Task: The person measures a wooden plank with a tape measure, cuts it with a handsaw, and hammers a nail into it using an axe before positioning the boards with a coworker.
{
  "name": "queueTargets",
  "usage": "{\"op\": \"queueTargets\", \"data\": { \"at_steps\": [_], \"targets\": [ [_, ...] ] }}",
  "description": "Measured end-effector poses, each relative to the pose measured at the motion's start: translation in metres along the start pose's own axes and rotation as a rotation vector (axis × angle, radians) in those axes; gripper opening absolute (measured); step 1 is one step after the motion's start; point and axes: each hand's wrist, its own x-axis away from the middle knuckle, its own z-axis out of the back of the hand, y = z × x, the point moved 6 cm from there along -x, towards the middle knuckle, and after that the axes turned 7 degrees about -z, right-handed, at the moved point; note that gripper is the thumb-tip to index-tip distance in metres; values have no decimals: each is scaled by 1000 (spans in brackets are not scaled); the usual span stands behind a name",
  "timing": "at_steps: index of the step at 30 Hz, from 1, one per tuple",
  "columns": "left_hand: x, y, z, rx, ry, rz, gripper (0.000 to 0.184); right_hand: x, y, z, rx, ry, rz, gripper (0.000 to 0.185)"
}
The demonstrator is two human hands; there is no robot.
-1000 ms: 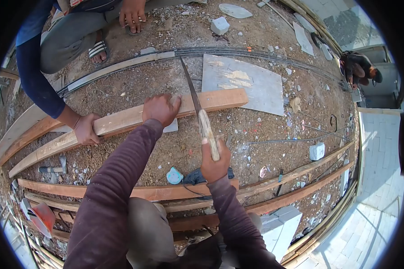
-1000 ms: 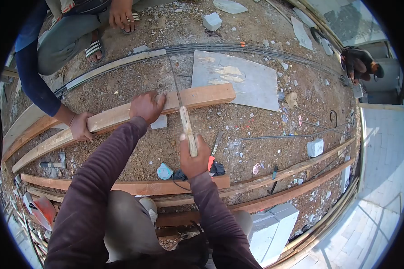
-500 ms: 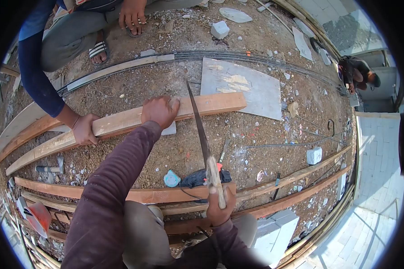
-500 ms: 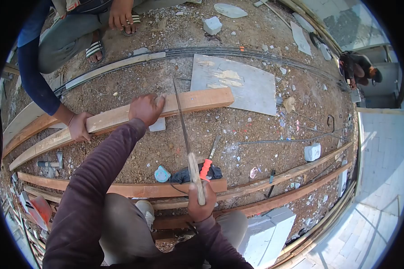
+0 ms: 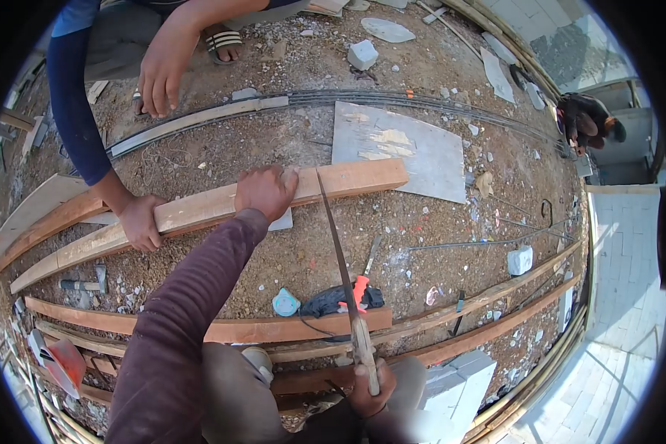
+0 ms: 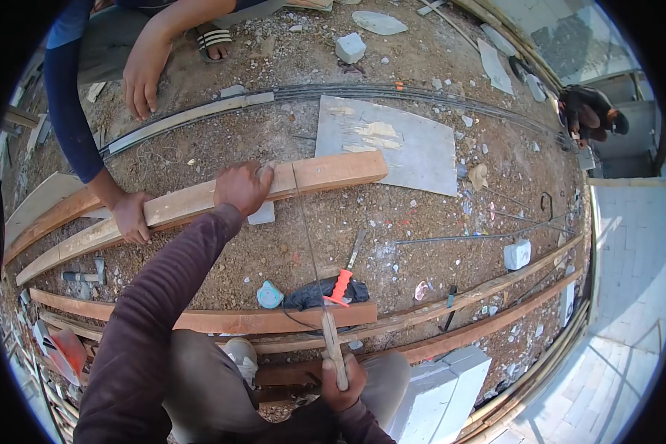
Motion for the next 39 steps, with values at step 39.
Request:
{"op": "queueTargets", "data": {
  "at_steps": [39],
  "targets": [
    [3,-3,2,12,-16,9,51,23,32,-2,-55,-47,-121,20]
  ]
}}
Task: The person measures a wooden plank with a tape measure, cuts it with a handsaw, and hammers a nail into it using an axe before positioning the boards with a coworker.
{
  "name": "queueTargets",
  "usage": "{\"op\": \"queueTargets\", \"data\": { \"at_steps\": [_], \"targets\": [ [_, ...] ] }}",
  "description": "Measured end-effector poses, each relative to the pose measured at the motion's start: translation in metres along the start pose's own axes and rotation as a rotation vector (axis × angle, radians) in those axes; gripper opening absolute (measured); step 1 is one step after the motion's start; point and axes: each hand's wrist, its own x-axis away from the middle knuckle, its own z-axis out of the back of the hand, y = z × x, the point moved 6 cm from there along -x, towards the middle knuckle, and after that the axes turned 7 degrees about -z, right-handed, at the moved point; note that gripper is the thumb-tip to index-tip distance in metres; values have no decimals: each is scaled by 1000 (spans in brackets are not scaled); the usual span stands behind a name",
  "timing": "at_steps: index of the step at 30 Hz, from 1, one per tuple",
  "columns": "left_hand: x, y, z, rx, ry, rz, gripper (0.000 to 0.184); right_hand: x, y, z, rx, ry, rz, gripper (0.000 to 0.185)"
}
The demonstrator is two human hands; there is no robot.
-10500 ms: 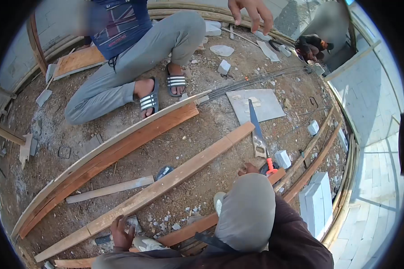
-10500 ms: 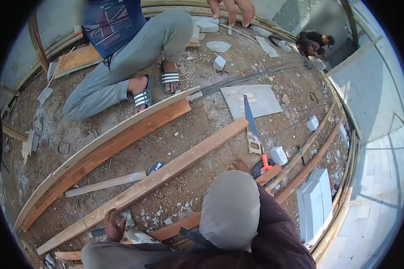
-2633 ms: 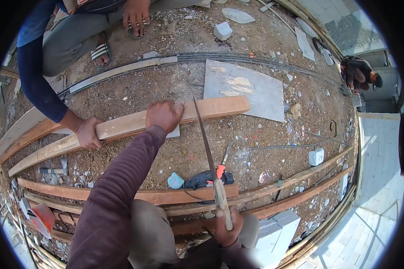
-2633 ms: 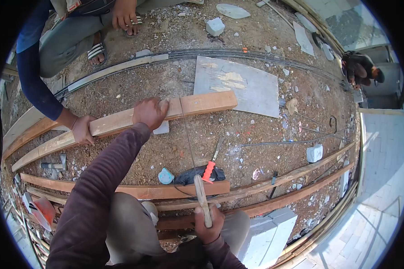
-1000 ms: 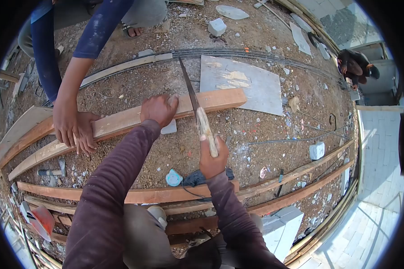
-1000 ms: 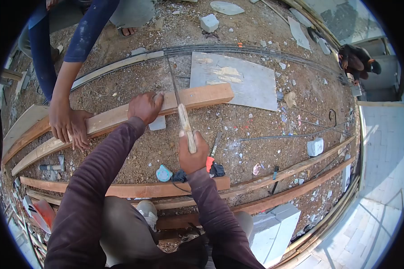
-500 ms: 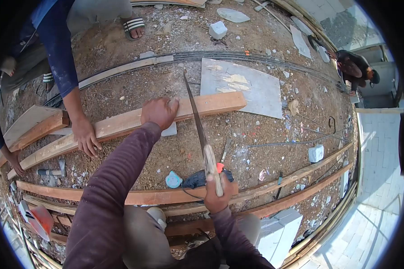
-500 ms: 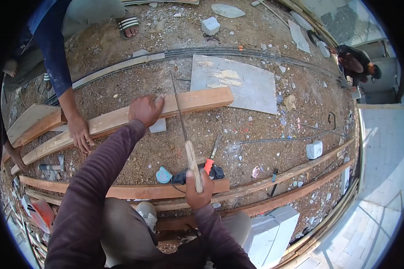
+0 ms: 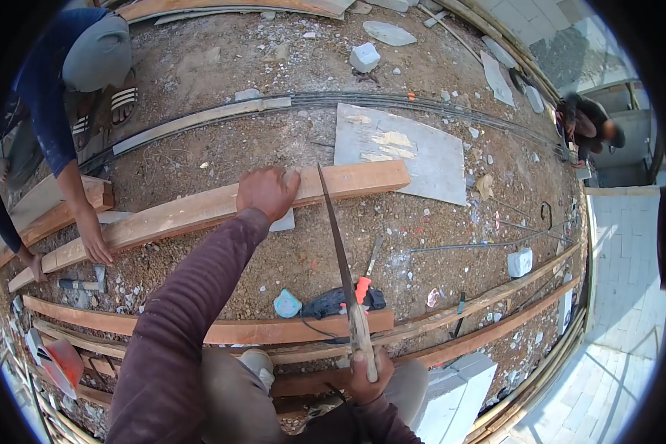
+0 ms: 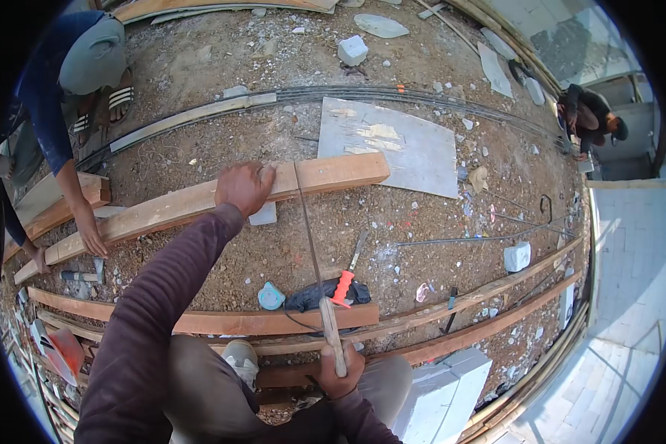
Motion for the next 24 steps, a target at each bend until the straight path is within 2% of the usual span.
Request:
{"op": "queueTargets", "data": {
  "at_steps": [3,5,7,8,9,11,12,13,15,17,18,20,23,24],
  "targets": [
    [6,4,-4,-8,-24,6,52,-13,-7,-7,51,14,58,19],
    [2,2,-3,5,11,-17,52,-112,-17,-62,-53,50,72,19],
    [-6,3,3,33,-64,37,53,-191,-46,-100,-24,-52,-3,25],
    [-2,3,1,50,-124,69,53,-195,-51,-102,-18,-96,-56,29],
    [3,4,-2,47,-121,49,53,-173,-49,-91,-80,15,19,24],
    [-1,1,-2,49,-81,19,54,-103,-21,-53,68,110,152,22],
    [-4,1,0,41,-49,10,54,-54,-7,-30,-21,17,41,23],
    [-2,0,-1,29,-23,3,54,-8,3,-4,26,14,29,22],
    [-1,-1,-1,15,3,1,54,1,-10,3,12,47,93,20],
    [3,3,-1,18,-6,-5,53,-37,-5,-19,73,17,21,22],
    [1,2,0,22,-19,3,53,-93,-5,-51,18,43,123,27],
    [1,2,-1,20,-57,19,53,-194,-53,-101,-53,104,264,27],
    [2,6,4,39,-103,32,53,-180,-48,-88,-13,84,218,24],
    [1,8,3,19,-84,18,52,-132,-48,-65,-37,77,172,23]
  ]
}}
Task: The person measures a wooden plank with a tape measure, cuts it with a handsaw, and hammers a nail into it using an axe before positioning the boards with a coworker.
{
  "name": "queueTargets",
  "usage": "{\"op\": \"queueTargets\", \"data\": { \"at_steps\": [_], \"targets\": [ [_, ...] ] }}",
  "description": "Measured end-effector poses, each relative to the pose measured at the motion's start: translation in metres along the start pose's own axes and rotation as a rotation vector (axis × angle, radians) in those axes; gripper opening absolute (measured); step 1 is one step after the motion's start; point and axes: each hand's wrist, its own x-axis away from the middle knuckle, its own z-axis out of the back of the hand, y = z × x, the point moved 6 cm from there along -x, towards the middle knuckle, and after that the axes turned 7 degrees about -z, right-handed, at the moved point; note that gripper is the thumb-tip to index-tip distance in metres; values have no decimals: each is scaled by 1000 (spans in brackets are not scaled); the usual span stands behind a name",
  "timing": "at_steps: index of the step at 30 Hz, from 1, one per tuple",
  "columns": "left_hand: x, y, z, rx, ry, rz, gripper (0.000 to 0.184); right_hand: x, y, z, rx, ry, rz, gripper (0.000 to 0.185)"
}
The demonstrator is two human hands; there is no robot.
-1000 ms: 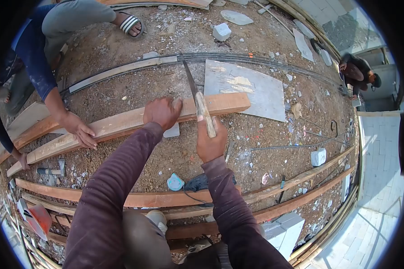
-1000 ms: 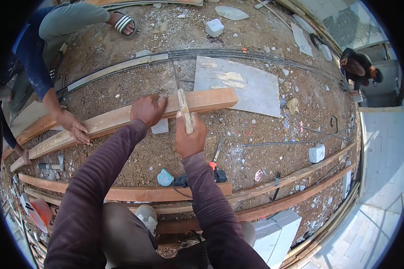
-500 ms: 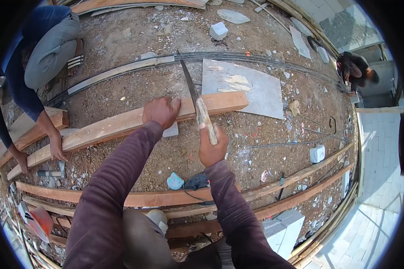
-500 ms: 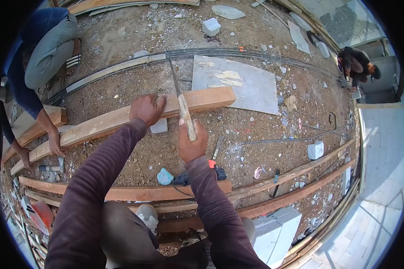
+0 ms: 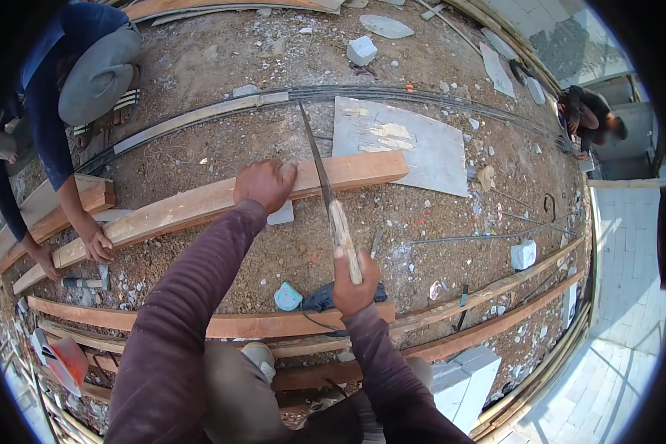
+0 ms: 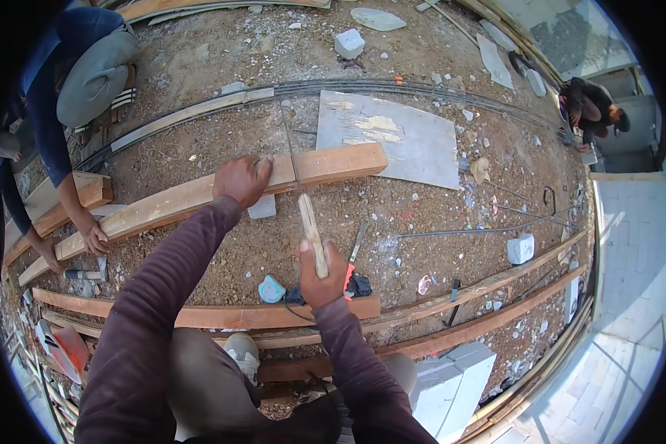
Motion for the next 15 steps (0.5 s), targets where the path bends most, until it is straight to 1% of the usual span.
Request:
{"op": "queueTargets", "data": {
  "at_steps": [1,2,4,6,7,8,9,11,12,13,14,15],
  "targets": [
    [-2,-4,-3,-24,29,-8,52,54,29,30,47,-68,-99,21],
    [-1,-7,-6,-46,50,-13,52,99,23,59,111,-63,-75,22],
    [-3,-7,-3,-44,62,-11,51,113,13,72,77,-35,-1,23],
    [4,-5,-8,-25,52,-21,51,99,24,54,101,-52,-82,24],
    [2,-5,-5,-12,70,-22,51,53,42,21,69,-26,-45,26],
    [3,-5,-3,-1,83,-23,50,-6,23,-13,-54,-21,-103,28],
    [3,-7,-1,-10,75,-9,50,-55,15,-39,53,58,143,29],
    [2,-5,-2,-16,37,10,50,-50,16,-36,-3,16,87,30],
    [5,-1,-6,-7,41,-17,50,-47,13,-30,-18,2,56,30],
    [5,-3,-8,3,58,-38,50,-2,7,-3,-6,3,-26,32],
    [1,-7,-5,10,91,-52,50,54,35,27,24,-111,-205,25],
    [-2,-7,-2,-4,104,-45,50,107,32,59,93,-59,-133,22]
  ]
}}
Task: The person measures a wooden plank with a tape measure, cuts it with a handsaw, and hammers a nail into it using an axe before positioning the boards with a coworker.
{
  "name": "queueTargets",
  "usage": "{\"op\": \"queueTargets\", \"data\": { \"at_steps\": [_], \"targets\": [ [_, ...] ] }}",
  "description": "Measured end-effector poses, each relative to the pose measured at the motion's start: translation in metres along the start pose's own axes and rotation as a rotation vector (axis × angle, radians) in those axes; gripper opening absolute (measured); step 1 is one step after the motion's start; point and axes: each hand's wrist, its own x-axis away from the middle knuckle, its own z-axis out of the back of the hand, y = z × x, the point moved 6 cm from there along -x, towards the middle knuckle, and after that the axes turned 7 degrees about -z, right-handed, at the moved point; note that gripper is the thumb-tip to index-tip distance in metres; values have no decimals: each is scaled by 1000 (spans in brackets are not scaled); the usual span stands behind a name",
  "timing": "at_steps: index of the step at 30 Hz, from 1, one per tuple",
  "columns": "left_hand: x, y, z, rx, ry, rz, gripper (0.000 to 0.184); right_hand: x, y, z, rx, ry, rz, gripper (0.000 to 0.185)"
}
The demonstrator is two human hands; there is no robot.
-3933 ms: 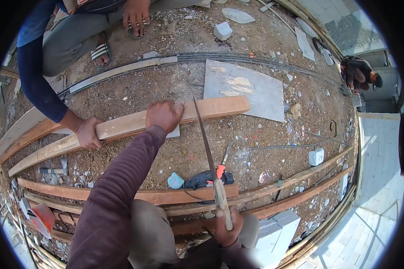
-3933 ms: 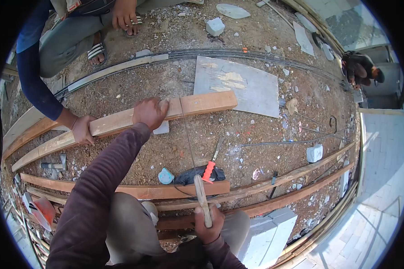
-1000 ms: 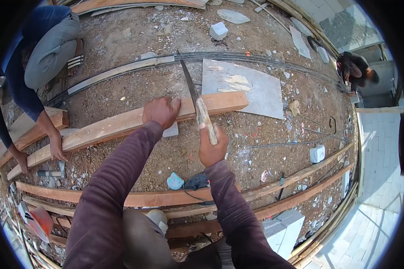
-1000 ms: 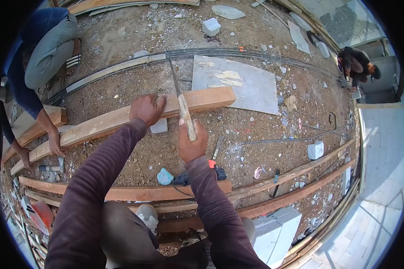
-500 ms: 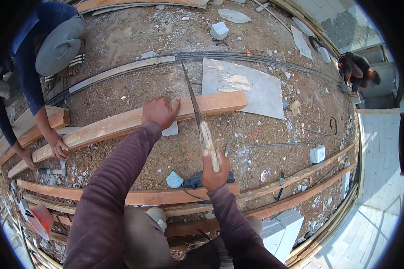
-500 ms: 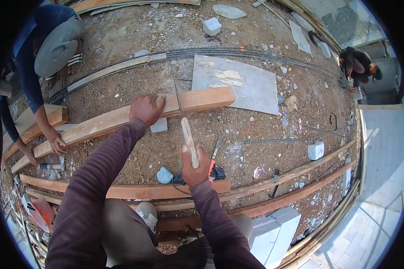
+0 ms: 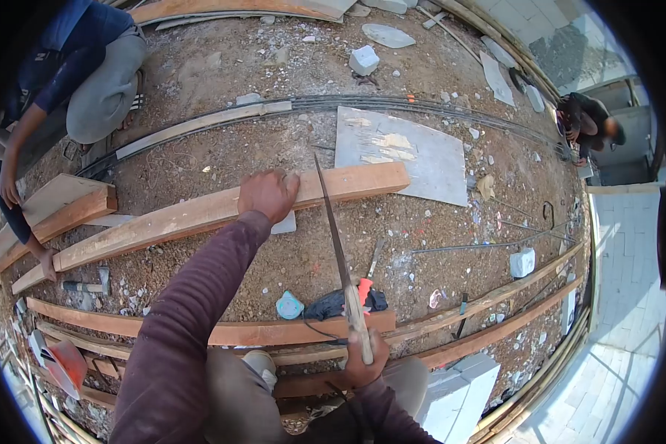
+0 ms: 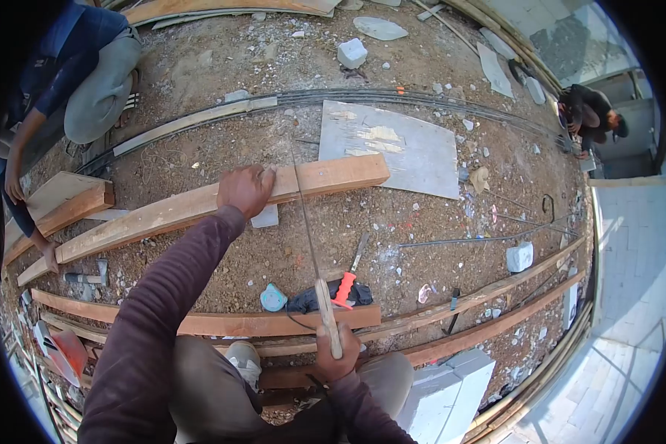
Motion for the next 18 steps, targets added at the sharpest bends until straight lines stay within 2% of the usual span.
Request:
{"op": "queueTargets", "data": {
  "at_steps": [2,4,5,6,7,8,10,12,14,15,18],
  "targets": [
    [5,2,-3,-31,-7,14,50,21,-15,15,1,39,139,24],
    [12,4,-6,-8,-18,6,50,2,-22,3,-76,65,92,22],
    [7,4,-2,0,2,1,50,-47,-24,-26,-21,14,70,23],
    [5,4,-1,1,-20,10,50,-98,-34,-56,-145,-31,30,26],
    [4,4,-1,2,-44,22,50,-144,-61,-77,-61,25,149,24],
    [0,3,-1,2,-67,34,51,-170,-66,-86,-88,17,167,26],
    [7,3,-10,-18,-85,20,51,-154,-38,-74,-54,-31,143,25],
    [-5,0,-2,-22,-40,17,51,-57,-16,-21,-39,-62,72,23],
    [3,1,-5,-22,-19,20,52,-2,-24,9,-52,-14,132,22],
    [16,3,-11,-14,-19,3,52,-3,-21,5,-73,-7,100,21],
    [12,5,-3,-4,34,-17,52,-107,-25,-58,-180,-9,104,18]
  ]
}}
